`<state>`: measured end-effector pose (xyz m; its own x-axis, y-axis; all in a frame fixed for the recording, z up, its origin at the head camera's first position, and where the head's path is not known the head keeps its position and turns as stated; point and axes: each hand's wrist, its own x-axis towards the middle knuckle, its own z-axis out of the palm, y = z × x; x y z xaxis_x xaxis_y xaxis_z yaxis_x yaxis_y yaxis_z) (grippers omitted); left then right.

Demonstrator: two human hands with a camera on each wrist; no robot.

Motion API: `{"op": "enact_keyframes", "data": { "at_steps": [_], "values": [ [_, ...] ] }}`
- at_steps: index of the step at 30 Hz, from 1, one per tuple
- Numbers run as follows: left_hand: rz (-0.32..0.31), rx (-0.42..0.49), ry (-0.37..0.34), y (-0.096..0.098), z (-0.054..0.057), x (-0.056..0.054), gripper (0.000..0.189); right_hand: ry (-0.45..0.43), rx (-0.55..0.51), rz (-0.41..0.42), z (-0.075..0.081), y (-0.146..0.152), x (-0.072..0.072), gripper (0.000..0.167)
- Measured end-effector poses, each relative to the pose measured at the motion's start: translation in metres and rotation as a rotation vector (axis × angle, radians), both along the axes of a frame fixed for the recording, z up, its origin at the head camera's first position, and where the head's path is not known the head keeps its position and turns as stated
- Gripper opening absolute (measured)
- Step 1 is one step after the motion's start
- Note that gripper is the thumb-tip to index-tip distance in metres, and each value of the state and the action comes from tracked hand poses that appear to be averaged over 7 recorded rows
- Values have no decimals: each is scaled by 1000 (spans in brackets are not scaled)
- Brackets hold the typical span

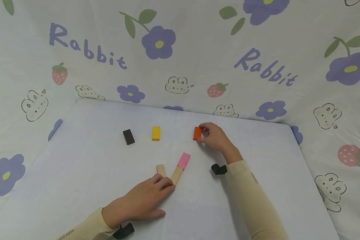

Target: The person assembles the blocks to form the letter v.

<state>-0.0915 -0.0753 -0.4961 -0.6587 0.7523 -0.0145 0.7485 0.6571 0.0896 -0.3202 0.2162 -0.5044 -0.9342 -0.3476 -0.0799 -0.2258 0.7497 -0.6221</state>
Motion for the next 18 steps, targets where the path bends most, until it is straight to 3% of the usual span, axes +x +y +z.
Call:
{"op": "enact_keyframes", "data": {
  "at_steps": [18],
  "values": [
    [-3, 2, 4, -1, 1, 1, 70, 15, 6, -19, -1, -2, 1, 59]
  ]
}}
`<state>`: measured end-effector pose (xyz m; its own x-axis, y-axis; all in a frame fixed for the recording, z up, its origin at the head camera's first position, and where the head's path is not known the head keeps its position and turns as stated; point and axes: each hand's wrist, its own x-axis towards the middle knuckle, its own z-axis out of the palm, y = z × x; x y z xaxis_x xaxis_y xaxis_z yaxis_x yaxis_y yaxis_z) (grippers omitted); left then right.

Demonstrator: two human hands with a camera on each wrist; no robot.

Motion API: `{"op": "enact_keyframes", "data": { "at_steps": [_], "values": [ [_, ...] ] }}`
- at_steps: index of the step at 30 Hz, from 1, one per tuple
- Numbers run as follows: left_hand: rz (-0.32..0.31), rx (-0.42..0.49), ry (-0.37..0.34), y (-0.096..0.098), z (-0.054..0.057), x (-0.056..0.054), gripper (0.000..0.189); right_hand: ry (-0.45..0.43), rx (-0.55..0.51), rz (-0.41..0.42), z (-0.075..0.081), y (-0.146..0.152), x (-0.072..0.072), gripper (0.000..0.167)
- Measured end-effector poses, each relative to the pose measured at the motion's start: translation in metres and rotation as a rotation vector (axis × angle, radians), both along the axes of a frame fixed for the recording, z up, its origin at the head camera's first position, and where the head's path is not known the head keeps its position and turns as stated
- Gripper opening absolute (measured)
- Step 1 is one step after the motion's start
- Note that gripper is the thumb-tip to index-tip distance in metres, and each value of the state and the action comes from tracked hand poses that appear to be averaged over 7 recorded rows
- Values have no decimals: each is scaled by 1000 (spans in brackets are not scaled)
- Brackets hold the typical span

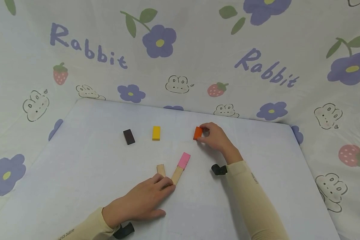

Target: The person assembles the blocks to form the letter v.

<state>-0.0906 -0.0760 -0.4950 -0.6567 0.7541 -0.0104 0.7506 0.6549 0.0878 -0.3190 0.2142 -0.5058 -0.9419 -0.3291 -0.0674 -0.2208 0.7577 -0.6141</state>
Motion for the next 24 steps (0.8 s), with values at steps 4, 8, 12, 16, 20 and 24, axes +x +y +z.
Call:
{"op": "enact_keyframes", "data": {
  "at_steps": [4, 8, 12, 16, 20, 24],
  "values": [
    [1, 2, 4, 0, 0, 0, 70, 6, -7, -5, -1, 0, 0, 59],
    [2, 5, 7, 0, 0, 0, 70, 10, -19, -13, -2, 1, 1, 59],
    [3, 6, 15, 0, -1, 0, 69, 20, -27, -23, -3, 1, 1, 59],
    [5, 12, 19, 0, -1, 0, 68, 29, -29, -30, -3, 1, 2, 59],
    [5, 16, 13, 0, -1, 0, 69, 29, -32, -28, -2, 1, 2, 59],
    [6, 13, 10, 0, -1, 1, 69, 30, -32, -28, -1, 0, 2, 58]
  ]
}}
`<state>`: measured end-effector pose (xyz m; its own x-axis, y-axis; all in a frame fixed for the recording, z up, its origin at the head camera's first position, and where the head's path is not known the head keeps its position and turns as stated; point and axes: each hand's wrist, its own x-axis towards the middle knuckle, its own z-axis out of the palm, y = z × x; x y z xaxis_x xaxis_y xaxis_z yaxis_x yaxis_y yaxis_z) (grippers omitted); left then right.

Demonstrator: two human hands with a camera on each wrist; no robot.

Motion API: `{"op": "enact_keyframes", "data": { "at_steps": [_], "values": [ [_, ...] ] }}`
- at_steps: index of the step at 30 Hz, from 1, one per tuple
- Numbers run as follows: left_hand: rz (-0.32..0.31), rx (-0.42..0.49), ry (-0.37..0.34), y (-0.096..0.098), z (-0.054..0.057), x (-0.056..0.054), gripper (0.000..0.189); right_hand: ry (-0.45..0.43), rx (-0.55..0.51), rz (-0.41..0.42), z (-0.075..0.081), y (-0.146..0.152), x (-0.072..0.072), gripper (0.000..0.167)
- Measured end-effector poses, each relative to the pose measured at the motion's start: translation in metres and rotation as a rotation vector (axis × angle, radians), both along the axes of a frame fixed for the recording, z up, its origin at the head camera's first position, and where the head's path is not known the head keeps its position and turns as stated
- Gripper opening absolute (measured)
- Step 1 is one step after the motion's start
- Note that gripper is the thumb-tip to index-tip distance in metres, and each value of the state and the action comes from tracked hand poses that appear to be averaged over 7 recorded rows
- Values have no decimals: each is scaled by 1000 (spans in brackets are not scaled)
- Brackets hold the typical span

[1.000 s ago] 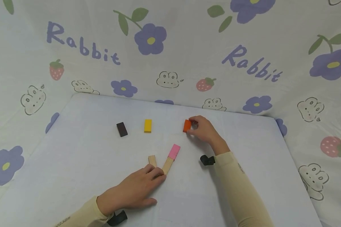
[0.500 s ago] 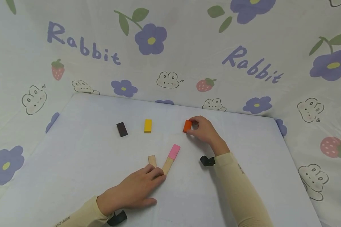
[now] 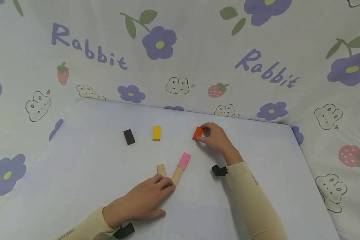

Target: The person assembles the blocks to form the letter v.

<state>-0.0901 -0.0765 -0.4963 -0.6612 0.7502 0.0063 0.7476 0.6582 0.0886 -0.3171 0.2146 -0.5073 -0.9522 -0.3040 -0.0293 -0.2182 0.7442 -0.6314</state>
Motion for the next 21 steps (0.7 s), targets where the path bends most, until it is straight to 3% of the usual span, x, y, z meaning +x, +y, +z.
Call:
{"op": "enact_keyframes", "data": {
  "at_steps": [21],
  "values": [
    [1, -3, -9, 1, 1, 0, 69, 23, -1, 4, 3, -1, 6, 58]
  ]
}}
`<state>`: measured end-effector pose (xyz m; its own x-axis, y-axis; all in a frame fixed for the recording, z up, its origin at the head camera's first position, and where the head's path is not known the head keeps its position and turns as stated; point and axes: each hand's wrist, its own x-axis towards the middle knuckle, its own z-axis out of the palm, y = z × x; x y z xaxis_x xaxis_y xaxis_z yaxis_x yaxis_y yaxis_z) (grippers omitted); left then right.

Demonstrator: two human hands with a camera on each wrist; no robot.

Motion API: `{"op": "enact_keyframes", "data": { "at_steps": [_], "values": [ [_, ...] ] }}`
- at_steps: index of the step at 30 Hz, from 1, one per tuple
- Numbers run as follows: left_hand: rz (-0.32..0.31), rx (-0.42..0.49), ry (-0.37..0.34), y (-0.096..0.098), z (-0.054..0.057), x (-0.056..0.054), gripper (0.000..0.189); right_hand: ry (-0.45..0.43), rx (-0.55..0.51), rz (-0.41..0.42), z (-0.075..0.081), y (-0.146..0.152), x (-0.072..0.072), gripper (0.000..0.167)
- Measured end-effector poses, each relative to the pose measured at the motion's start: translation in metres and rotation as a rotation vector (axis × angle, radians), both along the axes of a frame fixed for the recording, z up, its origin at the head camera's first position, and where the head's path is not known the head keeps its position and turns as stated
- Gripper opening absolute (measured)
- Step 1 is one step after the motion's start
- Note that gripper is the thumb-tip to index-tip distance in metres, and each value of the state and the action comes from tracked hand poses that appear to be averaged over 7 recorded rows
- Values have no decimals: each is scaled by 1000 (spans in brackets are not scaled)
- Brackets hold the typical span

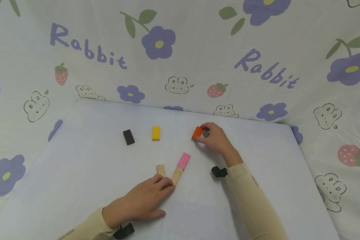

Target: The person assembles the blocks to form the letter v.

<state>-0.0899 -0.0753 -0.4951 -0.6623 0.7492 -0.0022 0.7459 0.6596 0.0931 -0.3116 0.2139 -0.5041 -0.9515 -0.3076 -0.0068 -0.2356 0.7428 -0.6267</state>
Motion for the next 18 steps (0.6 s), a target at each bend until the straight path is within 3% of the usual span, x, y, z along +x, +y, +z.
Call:
{"op": "enact_keyframes", "data": {
  "at_steps": [18],
  "values": [
    [-5, 9, 3, -1, -3, 0, 70, 6, 5, 9, 4, -4, 7, 59]
  ]
}}
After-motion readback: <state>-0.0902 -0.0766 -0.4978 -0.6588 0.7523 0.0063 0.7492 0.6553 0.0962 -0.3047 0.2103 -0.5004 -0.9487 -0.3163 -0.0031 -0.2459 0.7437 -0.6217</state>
